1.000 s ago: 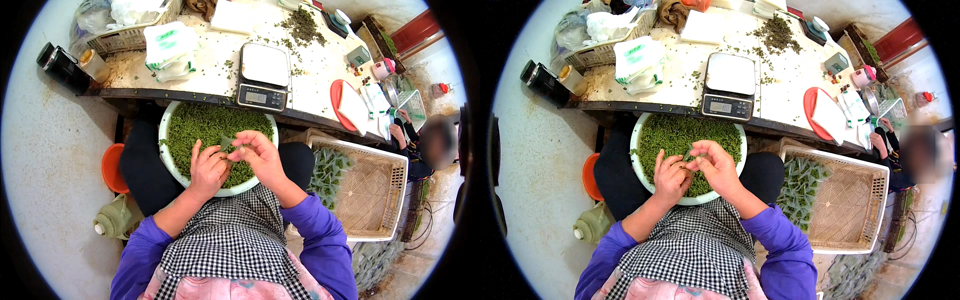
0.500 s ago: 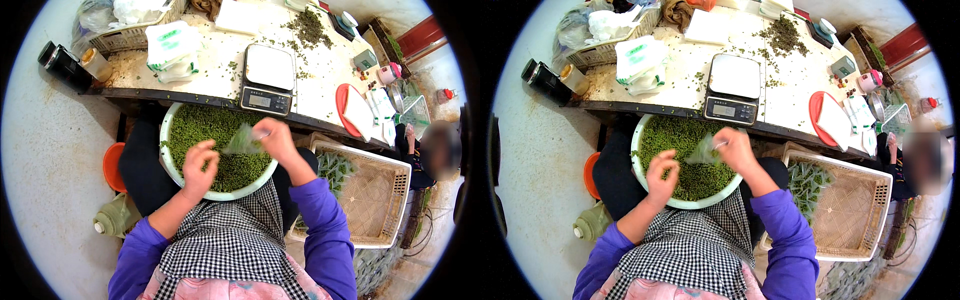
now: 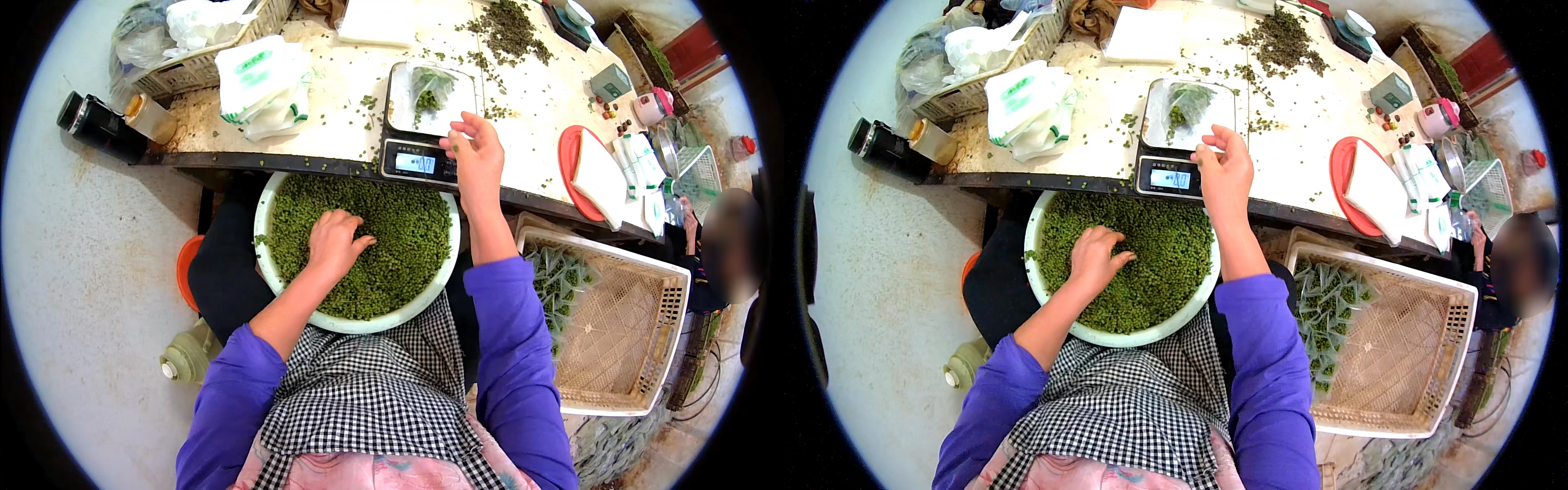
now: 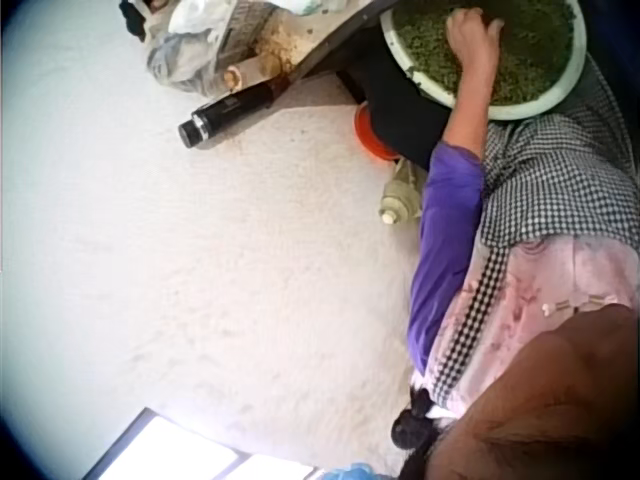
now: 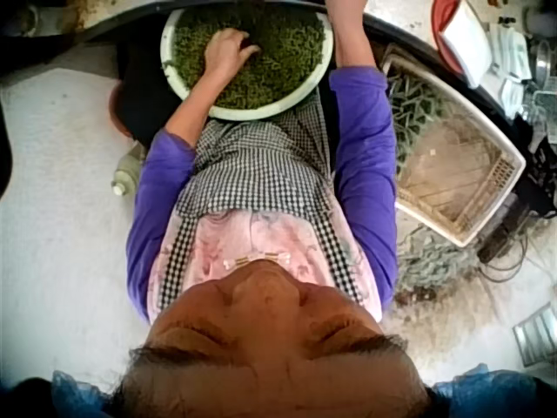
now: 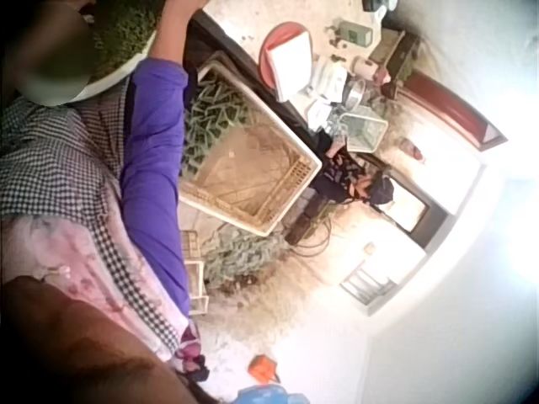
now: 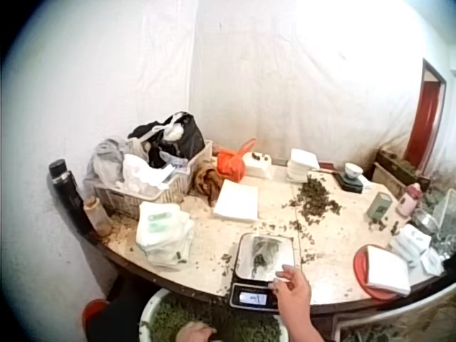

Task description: The person scoops green tea leaves from a large bowl into small mesh bags, weighs each bag on a digital scale, and places the filled bags into a basket. The process is repeated continuously.

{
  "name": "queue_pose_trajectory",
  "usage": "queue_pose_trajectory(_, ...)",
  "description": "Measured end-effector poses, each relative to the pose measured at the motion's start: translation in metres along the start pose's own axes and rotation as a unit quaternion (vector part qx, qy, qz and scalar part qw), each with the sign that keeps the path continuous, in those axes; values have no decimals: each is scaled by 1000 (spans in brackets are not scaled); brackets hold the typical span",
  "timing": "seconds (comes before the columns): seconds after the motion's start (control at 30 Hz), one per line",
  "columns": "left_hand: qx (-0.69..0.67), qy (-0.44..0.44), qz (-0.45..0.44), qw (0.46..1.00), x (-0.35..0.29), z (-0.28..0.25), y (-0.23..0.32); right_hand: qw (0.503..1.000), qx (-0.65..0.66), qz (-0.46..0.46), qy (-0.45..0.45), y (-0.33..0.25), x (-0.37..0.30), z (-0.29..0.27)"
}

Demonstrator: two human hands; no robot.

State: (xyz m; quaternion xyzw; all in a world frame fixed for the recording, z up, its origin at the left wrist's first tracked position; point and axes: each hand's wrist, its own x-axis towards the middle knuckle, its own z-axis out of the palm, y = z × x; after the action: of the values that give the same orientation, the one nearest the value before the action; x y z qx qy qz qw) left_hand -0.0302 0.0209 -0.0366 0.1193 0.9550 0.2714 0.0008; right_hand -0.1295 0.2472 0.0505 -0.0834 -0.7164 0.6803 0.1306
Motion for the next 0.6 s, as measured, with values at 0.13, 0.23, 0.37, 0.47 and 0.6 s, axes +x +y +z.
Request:
queue_pose_trajectory(0.13,30,-43,19,998,4,11,20,998,49,26,-18,9,-31,-22)
queue_pose_trajectory(0.23,1,-56,31,998,-5,17,29,998,50,44,-18,16,-50,-37)
queue_pose_trajectory(0.37,-30,-22,27,999,-21,2,38,995,80,63,-7,26,-68,-55)
queue_pose_trajectory(0.47,-62,71,16,995,-19,-11,35,996,74,38,12,43,-71,-70)
queue_pose_trajectory(0.6,-38,186,61,980,20,-40,52,997,67,25,27,55,-73,-75)
